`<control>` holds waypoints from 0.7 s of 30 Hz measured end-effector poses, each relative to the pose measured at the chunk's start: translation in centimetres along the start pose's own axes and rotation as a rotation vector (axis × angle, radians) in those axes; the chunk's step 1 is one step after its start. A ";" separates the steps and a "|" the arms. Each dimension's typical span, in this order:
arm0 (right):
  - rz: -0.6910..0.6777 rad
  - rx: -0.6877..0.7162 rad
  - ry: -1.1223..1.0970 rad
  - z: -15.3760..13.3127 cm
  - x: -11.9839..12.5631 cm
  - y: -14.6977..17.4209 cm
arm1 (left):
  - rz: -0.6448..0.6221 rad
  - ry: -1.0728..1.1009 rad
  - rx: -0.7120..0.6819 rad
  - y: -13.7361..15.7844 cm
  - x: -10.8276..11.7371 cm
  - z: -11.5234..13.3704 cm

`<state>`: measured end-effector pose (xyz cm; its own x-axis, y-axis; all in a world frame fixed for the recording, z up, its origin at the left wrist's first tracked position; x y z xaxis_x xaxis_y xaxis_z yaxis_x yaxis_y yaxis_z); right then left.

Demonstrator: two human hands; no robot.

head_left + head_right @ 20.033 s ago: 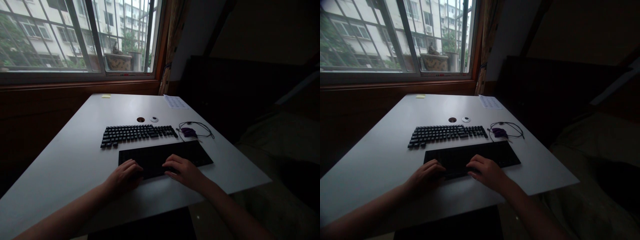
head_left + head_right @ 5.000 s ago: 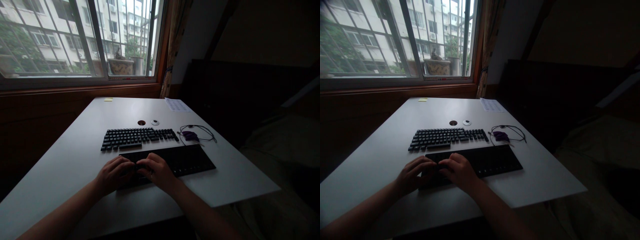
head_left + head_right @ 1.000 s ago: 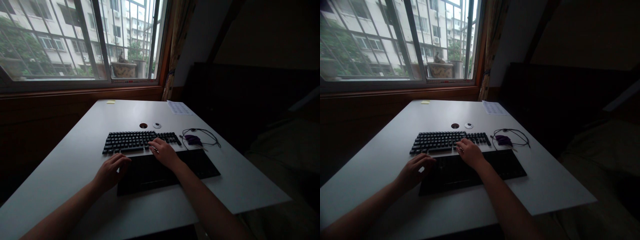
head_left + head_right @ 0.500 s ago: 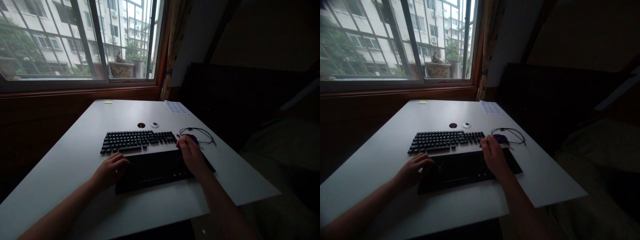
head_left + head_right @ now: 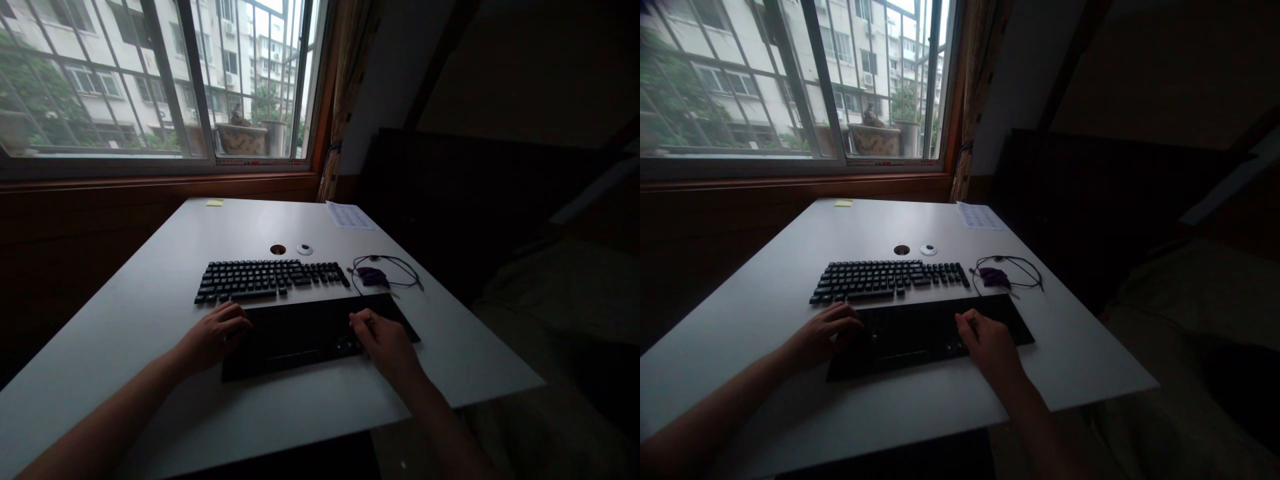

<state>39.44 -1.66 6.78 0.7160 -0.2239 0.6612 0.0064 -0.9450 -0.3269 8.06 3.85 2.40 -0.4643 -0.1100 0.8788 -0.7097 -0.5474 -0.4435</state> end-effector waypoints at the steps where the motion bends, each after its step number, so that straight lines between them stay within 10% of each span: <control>1: -0.006 0.021 0.025 -0.2 -0.2 0.1 | -0.006 0.004 0.001 0.0 -0.1 -0.1; 10: -0.018 0.148 0.186 -1.5 -2.8 0.5 | -0.022 0.013 -0.012 0.1 -0.2 -0.2; 21: -0.103 -0.182 -0.246 1.6 -2.2 0.6 | -0.026 -0.002 -0.007 0.1 0.0 0.0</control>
Point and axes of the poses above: each hand's wrist, its own y-axis away from the middle knuckle, its own x-axis out of the back of the hand, z = x × y, the point moved 7 cm from there along -y, towards the middle knuckle, and after that the axes turned 9 degrees about -y, right-handed, at the moved point
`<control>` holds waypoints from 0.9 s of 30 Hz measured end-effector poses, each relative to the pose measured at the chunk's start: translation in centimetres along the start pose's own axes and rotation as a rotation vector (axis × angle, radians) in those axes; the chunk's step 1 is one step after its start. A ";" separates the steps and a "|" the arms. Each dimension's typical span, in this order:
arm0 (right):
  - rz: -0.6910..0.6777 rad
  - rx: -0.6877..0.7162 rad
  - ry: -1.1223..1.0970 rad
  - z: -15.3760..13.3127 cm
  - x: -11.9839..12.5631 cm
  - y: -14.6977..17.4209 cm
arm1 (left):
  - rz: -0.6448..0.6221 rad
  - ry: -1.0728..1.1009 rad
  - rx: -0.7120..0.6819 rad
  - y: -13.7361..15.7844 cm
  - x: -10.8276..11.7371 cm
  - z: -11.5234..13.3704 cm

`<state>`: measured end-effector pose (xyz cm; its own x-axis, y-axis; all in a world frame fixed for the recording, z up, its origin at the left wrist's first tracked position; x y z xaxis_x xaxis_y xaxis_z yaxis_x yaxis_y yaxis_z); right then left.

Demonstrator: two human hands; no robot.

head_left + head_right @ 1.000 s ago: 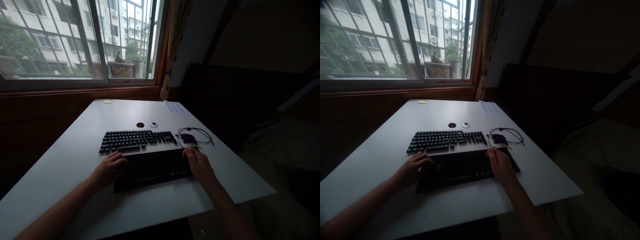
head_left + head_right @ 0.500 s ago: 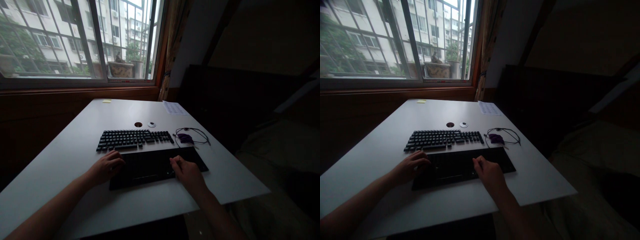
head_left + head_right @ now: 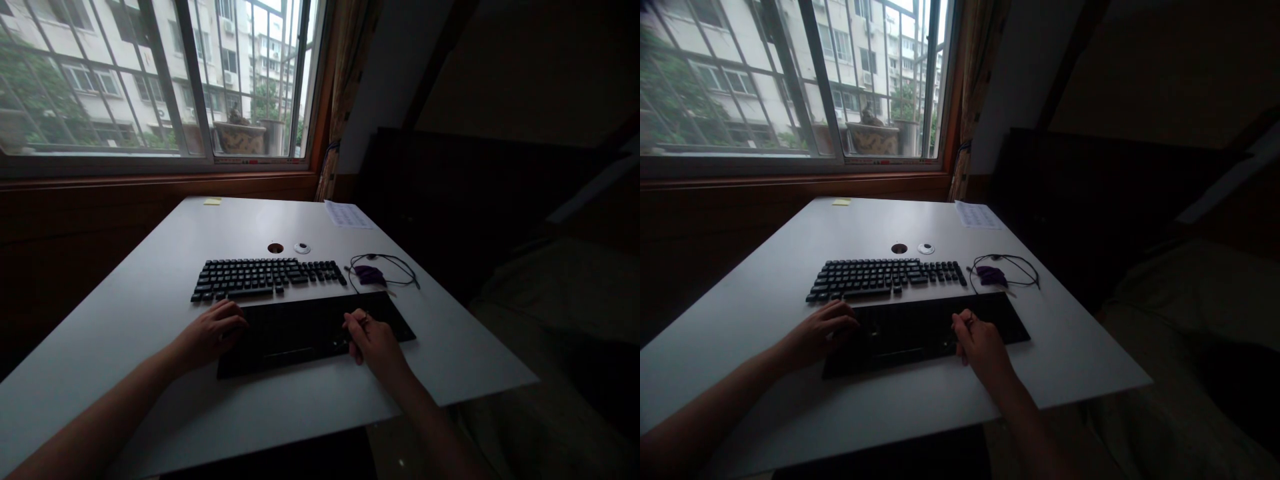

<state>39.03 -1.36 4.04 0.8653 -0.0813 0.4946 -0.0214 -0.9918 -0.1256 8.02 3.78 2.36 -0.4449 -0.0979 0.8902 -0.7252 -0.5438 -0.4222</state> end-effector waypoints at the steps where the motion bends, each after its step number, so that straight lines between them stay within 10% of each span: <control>1: 0.009 -0.008 -0.028 0.2 0.0 0.0 | -0.001 -0.001 0.000 0.0 0.0 0.0; 14: 0.143 -0.072 -0.205 3.0 0.7 -0.3 | 0.016 -0.005 -0.013 -0.3 0.3 0.4; 27: 0.126 0.052 -0.106 -1.1 0.5 -0.5 | 0.013 -0.068 -0.001 -0.1 0.2 0.6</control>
Point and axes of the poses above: each hand's wrist, its own y-axis away from the middle knuckle, its own x-axis out of the back of the hand, z = x × y, the point moved 7 cm from there along -y, towards the middle knuckle, and after that the axes turned 9 degrees about -y, right-handed, at the moved point
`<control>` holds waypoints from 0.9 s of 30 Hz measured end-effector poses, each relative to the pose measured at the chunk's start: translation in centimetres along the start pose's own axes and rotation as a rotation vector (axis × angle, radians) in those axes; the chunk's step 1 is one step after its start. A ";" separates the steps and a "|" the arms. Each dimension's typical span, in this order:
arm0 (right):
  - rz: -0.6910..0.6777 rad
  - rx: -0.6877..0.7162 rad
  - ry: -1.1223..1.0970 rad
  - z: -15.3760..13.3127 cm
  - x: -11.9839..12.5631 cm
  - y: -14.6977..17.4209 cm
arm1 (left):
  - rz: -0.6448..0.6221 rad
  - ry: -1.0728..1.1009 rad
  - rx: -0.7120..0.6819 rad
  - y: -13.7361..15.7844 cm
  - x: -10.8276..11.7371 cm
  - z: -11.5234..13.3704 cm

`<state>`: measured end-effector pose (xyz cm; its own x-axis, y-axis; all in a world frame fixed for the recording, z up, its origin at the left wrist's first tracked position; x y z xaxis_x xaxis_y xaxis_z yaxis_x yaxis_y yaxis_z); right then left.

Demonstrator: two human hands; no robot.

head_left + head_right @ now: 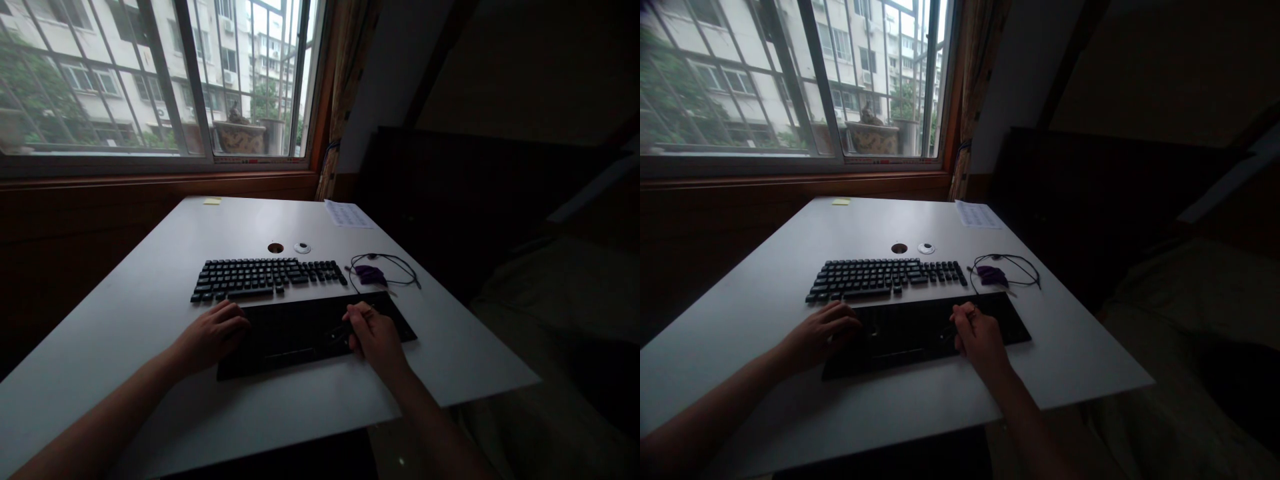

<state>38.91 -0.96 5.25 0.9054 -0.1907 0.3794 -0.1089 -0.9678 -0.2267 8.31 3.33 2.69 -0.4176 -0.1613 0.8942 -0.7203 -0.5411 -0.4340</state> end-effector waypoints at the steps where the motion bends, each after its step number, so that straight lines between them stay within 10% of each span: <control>1: -0.005 -0.001 -0.018 -0.2 -0.3 -0.2 | 0.012 -0.004 -0.004 -0.1 0.1 0.2; 17: -0.363 -0.032 -0.643 -3.9 -12.3 -2.9 | 0.189 0.204 0.126 0.1 1.1 0.2; 27: -0.457 -0.092 -0.802 -2.6 -14.1 -2.2 | 0.109 0.784 0.337 0.3 0.9 -1.0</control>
Point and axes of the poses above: each hand's wrist, its own y-axis away from the middle knuckle, its own x-axis out of the back of the hand, z = x × y, the point moved 7 cm from there along -y, towards the middle knuckle, and after that the axes turned 9 degrees about -y, right-handed, at the moved point
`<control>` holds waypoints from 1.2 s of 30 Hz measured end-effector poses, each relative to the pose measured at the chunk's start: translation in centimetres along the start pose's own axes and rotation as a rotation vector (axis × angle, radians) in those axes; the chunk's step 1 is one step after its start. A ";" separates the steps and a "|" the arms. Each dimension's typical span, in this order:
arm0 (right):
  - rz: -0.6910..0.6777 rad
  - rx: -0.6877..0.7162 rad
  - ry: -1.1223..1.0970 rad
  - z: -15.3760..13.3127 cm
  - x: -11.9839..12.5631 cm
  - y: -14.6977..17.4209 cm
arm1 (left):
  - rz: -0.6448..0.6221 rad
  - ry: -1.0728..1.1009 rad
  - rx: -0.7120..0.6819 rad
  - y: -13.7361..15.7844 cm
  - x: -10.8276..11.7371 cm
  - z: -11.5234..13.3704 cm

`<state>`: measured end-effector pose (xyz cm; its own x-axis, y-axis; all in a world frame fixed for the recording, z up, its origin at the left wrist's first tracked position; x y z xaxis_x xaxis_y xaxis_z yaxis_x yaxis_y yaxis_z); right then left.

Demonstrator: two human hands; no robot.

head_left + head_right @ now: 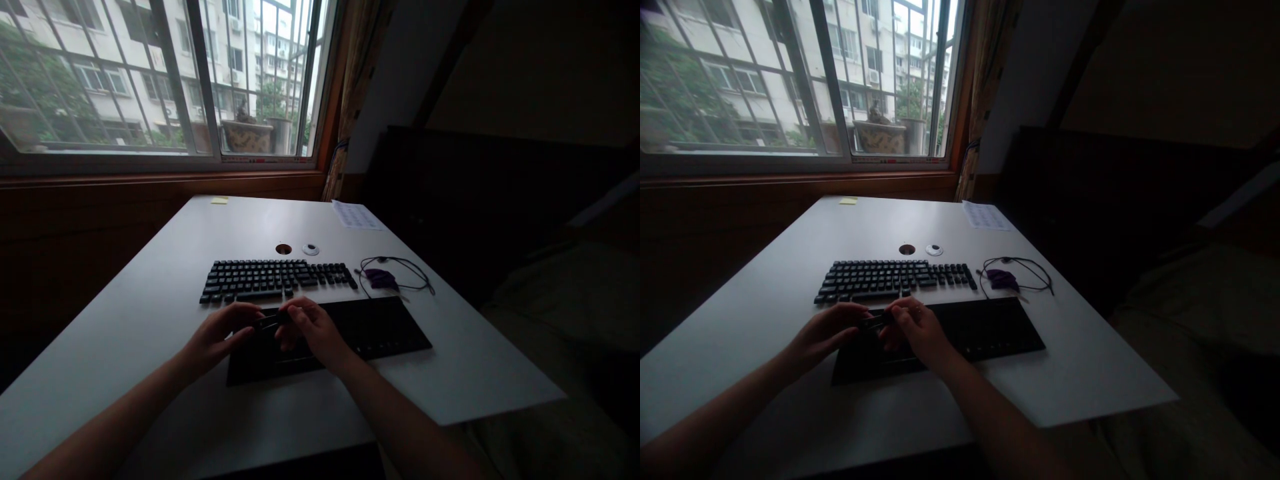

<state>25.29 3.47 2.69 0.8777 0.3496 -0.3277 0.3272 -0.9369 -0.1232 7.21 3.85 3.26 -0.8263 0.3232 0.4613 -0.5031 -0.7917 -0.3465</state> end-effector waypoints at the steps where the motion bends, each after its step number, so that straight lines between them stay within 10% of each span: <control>1: -0.010 0.004 -0.005 0.1 0.0 0.0 | -0.002 0.028 0.020 0.0 0.0 -0.1; 26: -0.149 0.036 0.118 1.5 -0.8 0.7 | 0.016 -0.042 0.194 -0.3 -0.6 -2.0; 36: -0.138 0.055 0.089 1.2 -0.7 0.7 | 0.007 0.089 0.065 -0.7 -0.3 -0.7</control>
<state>24.46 2.54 1.71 0.8541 0.4712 -0.2201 0.4293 -0.8777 -0.2132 7.60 4.69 2.83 -0.8506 0.3599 0.3833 -0.4820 -0.8251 -0.2947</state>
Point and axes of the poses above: each hand's wrist, its own y-axis away from the middle knuckle, its own x-axis out of the back of the hand, z = x × y, the point moved 7 cm from there along -y, towards the middle knuckle, and after that the axes turned 9 degrees about -y, right-handed, at the moved point
